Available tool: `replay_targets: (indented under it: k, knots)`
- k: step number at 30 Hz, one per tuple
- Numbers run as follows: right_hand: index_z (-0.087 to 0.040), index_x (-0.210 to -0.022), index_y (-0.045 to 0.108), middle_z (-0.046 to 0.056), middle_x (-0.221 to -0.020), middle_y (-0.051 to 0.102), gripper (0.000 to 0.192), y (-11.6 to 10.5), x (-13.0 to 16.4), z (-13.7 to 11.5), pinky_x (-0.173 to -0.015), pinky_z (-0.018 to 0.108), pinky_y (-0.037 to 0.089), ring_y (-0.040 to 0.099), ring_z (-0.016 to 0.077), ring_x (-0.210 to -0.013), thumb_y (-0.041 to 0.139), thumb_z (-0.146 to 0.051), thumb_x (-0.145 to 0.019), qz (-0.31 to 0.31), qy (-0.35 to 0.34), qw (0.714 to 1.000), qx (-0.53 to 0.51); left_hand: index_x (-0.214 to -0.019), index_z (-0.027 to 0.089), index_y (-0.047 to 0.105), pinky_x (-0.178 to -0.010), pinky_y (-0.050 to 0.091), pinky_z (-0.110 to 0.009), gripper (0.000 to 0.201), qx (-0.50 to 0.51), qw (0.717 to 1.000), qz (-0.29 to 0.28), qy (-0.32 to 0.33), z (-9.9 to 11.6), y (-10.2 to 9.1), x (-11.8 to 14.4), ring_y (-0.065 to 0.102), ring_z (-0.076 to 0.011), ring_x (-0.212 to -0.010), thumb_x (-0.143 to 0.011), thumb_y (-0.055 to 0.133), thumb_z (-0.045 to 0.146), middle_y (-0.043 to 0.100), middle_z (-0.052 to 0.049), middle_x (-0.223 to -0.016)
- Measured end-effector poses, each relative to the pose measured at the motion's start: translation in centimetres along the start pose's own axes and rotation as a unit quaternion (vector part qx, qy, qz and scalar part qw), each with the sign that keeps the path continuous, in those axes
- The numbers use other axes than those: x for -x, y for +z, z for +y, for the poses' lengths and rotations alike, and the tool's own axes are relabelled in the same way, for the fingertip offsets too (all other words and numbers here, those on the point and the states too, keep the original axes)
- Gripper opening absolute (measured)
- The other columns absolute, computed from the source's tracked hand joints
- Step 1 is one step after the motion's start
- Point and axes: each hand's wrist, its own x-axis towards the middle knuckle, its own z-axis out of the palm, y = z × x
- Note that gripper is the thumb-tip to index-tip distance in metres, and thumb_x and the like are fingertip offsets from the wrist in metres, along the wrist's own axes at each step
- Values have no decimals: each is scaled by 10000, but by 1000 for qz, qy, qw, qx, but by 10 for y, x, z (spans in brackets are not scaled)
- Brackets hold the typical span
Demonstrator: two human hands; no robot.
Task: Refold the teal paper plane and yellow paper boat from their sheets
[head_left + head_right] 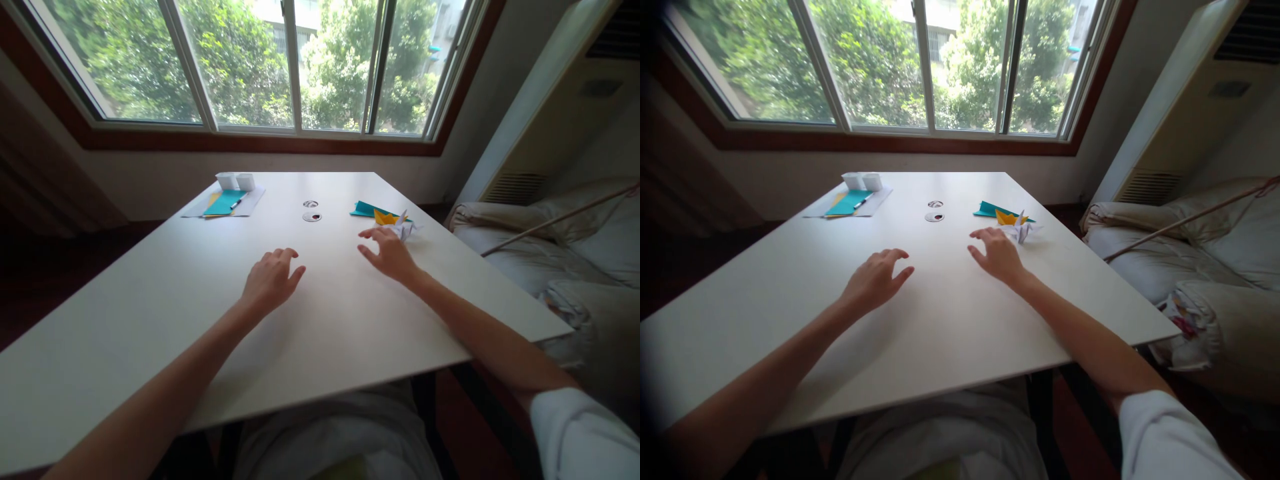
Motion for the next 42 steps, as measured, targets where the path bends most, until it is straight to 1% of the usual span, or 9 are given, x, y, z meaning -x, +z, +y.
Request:
replay_targets:
  k: [2,5,7,9,11,13,16,22,42]
  knots:
    - [-188,-1115,572,85,-1116,608,356,13,8,-20,-917,375,405,518,242,-1050,482,-400,-844,-60,-27,998,-26,-1095,174,554,-844,392,-446,403,-24,999,-40,1,6,5,5,490,-348,-1074,-849,388,447,538,-168,-1193]
    - [-183,-1272,471,98,-1305,501,487,27,19,-36,-988,405,356,438,252,-1192,409,-454,-872,-131,-20,991,-27,-1241,147,478,-963,300,-502,516,-31,996,-87,0,13,18,11,359,-352,-1244,-880,298,469,402,-190,-1365]
    - [-177,-1372,346,97,-1420,371,565,34,23,-38,-1040,451,282,330,268,-1292,324,-479,-895,-186,2,982,-12,-1365,141,335,-1020,207,-537,610,-23,992,-124,-7,14,26,13,218,-335,-1335,-884,254,508,266,-174,-1456]
    - [-183,-1417,256,89,-1475,258,627,39,25,-36,-1066,510,196,223,288,-1348,254,-532,-895,-247,25,969,8,-1427,136,192,-1043,141,-559,690,-22,988,-150,-13,13,32,14,112,-314,-1371,-877,218,552,153,-144,-1495]
    - [-193,-1432,214,87,-1494,194,702,41,25,-34,-1070,544,138,162,298,-1366,215,-611,-867,-299,38,953,26,-1441,125,137,-1050,115,-570,725,-39,985,-164,-22,12,36,13,66,-303,-1379,-872,189,572,93,-124,-1505]
    - [-199,-1441,175,87,-1504,152,761,41,24,-33,-1074,543,116,132,289,-1374,182,-663,-839,-328,41,943,40,-1440,120,140,-1054,115,-573,730,-67,982,-172,-29,11,37,12,59,-297,-1381,-871,167,575,75,-109,-1507]
    - [-203,-1449,131,76,-1512,111,790,40,23,-34,-1079,527,107,103,274,-1381,158,-686,-823,-342,43,937,53,-1440,132,149,-1059,134,-567,729,-101,979,-177,-27,12,38,11,65,-283,-1382,-867,137,583,74,-87,-1510]
    - [-203,-1449,128,71,-1514,100,790,39,22,-36,-1080,526,100,96,271,-1382,162,-682,-823,-348,50,935,50,-1442,142,145,-1062,159,-555,735,-118,976,-181,-24,12,37,11,70,-275,-1382,-864,112,594,79,-75,-1510]
    - [-208,-1445,155,71,-1511,125,788,39,22,-35,-1074,528,123,118,272,-1379,188,-684,-818,-342,49,937,48,-1439,150,163,-1057,165,-562,730,-114,978,-176,-21,12,37,12,84,-284,-1380,-862,133,595,100,-80,-1509]
